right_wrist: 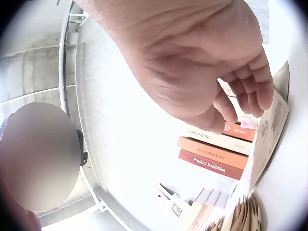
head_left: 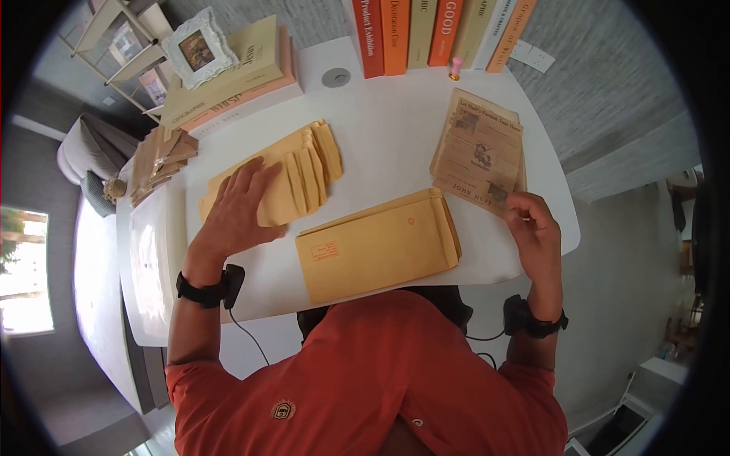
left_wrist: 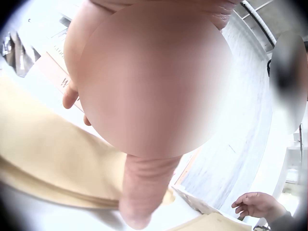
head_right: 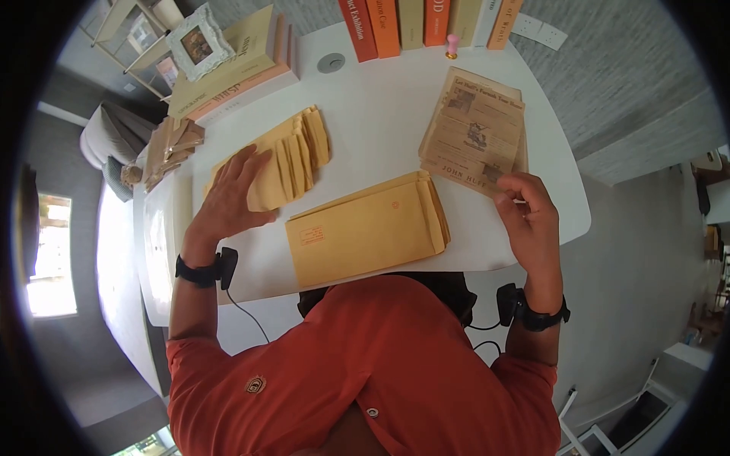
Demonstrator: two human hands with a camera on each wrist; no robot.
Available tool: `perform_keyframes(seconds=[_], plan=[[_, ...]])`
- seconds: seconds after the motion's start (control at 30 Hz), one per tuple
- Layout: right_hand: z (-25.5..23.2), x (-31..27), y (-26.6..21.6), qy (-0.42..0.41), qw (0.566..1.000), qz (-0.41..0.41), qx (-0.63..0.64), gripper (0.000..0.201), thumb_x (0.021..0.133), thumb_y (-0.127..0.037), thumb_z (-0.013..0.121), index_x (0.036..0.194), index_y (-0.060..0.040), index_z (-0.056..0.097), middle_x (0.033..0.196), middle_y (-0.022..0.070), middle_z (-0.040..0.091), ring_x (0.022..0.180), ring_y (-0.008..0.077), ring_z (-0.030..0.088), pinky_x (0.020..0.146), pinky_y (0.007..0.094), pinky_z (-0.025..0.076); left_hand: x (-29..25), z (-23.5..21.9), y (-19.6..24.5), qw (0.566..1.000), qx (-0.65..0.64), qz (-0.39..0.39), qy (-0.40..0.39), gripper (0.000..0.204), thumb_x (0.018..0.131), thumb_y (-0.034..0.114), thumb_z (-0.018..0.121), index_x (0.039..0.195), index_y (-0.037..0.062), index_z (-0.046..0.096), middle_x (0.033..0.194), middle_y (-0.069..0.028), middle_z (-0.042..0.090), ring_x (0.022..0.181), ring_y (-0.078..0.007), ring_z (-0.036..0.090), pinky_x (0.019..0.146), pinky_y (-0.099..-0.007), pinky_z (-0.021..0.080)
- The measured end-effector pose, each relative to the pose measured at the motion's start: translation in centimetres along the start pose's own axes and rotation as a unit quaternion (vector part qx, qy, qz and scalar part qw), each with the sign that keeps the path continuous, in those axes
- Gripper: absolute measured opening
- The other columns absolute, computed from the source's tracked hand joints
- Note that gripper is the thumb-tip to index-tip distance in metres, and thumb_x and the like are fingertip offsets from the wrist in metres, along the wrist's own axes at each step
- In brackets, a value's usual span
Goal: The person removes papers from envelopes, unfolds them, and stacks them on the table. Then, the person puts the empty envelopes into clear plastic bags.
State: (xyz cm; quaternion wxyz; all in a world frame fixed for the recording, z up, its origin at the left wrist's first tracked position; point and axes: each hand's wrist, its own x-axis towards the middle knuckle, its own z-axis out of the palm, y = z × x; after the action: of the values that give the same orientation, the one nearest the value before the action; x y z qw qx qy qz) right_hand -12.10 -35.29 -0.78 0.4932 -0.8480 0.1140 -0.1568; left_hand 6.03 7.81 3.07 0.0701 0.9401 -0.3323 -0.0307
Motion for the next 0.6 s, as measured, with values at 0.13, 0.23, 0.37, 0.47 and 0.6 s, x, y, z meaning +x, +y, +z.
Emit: perform_keyframes(seconds=[0.13,0.23,0.37,0.47,0.6], plan=[[-1.8,1.6,1.1,0.005,0.997,0.038,-0.071,0.026,0.092,-0.014,0.070,0.113,0.0009,0.066,0.113,0.0112,0.066,0.092,0.0181,0.065,0.078,0.0303,0.054,0.6,1.6,-1.8,0.998,-0.053,-0.016,0.005,0.094,0.063,0.021,0.085,0.148,0.0121,0.045,0.149,-0.0204,0.043,0.137,-0.0410,0.042,0.115,-0.0477,0.037],[-2.8,4.0,2.5,0.022,0.987,0.068,-0.141,0.040,0.090,-0.028,0.073,0.115,0.0031,0.065,0.109,0.0149,0.068,0.088,0.0227,0.068,0.077,0.0328,0.055,1.6,1.9,-3.2,0.999,-0.049,0.004,0.019,0.090,0.065,0.020,0.085,0.146,0.0098,0.047,0.150,-0.0222,0.042,0.137,-0.0417,0.042,0.115,-0.0482,0.037],[-2.2,7.8,2.6,0.027,0.966,0.155,-0.203,0.066,0.087,-0.041,0.074,0.128,0.0081,0.058,0.103,0.0180,0.070,0.086,0.0265,0.071,0.079,0.0342,0.056,2.7,0.0,-0.8,0.997,0.065,0.003,0.043,0.081,0.069,0.021,0.085,0.141,0.0047,0.051,0.148,-0.0229,0.044,0.137,-0.0412,0.043,0.114,-0.0477,0.038],[-1.6,9.0,2.4,0.032,0.960,0.190,-0.204,0.078,0.086,-0.043,0.073,0.137,0.0113,0.050,0.100,0.0191,0.071,0.090,0.0278,0.072,0.079,0.0345,0.056,5.2,-0.6,5.3,0.987,-0.096,0.118,0.048,0.073,0.075,0.018,0.082,0.141,0.0076,0.051,0.150,-0.0216,0.043,0.138,-0.0391,0.043,0.114,-0.0454,0.039],[-1.3,9.2,3.4,0.042,0.965,0.180,-0.185,0.077,0.087,-0.041,0.072,0.138,0.0117,0.049,0.100,0.0195,0.071,0.091,0.0276,0.073,0.079,0.0342,0.056,11.2,2.8,13.5,0.955,-0.147,0.259,-0.005,0.060,0.087,0.022,0.072,0.139,0.0010,0.051,0.147,-0.0217,0.047,0.139,-0.0382,0.042,0.115,-0.0451,0.036]])
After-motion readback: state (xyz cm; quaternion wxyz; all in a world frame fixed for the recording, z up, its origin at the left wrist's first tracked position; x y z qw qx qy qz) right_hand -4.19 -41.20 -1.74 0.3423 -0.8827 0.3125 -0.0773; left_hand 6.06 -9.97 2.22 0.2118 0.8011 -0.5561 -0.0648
